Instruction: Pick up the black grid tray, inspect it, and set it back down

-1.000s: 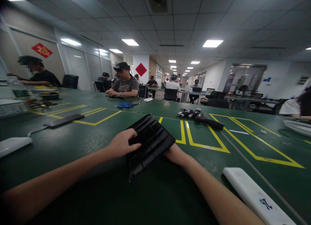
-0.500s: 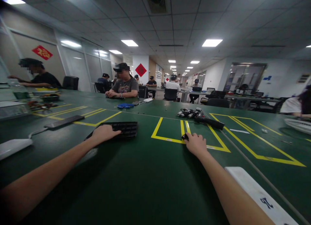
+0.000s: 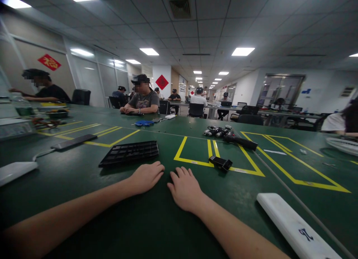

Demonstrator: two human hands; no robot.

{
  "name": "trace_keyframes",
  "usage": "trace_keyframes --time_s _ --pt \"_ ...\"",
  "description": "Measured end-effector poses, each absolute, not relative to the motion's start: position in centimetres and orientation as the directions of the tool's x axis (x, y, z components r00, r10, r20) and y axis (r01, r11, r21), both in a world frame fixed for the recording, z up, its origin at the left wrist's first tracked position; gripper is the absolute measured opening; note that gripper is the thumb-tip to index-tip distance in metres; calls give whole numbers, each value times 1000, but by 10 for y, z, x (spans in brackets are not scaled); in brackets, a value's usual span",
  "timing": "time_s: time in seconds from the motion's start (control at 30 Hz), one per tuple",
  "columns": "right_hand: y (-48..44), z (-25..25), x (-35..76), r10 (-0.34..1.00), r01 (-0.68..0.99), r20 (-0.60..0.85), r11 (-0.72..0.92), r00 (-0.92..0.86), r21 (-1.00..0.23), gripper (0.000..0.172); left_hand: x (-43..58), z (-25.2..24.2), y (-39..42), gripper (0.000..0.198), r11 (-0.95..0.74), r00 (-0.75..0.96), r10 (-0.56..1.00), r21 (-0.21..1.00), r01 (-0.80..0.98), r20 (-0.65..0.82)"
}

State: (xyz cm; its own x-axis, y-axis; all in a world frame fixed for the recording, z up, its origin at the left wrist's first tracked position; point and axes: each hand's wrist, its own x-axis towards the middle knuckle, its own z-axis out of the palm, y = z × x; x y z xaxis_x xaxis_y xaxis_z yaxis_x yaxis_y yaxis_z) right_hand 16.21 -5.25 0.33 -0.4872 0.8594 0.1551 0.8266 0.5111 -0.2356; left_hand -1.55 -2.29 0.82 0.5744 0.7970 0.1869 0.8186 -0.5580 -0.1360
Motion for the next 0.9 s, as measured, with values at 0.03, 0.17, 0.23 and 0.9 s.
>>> trace_keyframes --time_s 0.03,0.17,0.23,0.9 --pt "-52 5 163 853 819 158 522 -497 -241 48 -15 10 -24 29 -558 578 793 -151 816 190" --pt "-29 15 194 872 890 298 439 -388 -126 44 -21 14 -23 28 -544 566 808 -159 824 164" --pt "-14 17 221 886 963 397 267 -239 -16 42 -23 12 -22 27 -545 562 815 -139 827 142" --pt "10 -9 290 947 979 256 -166 192 -122 49 -99 41 64 62 153 -153 988 0 988 35"
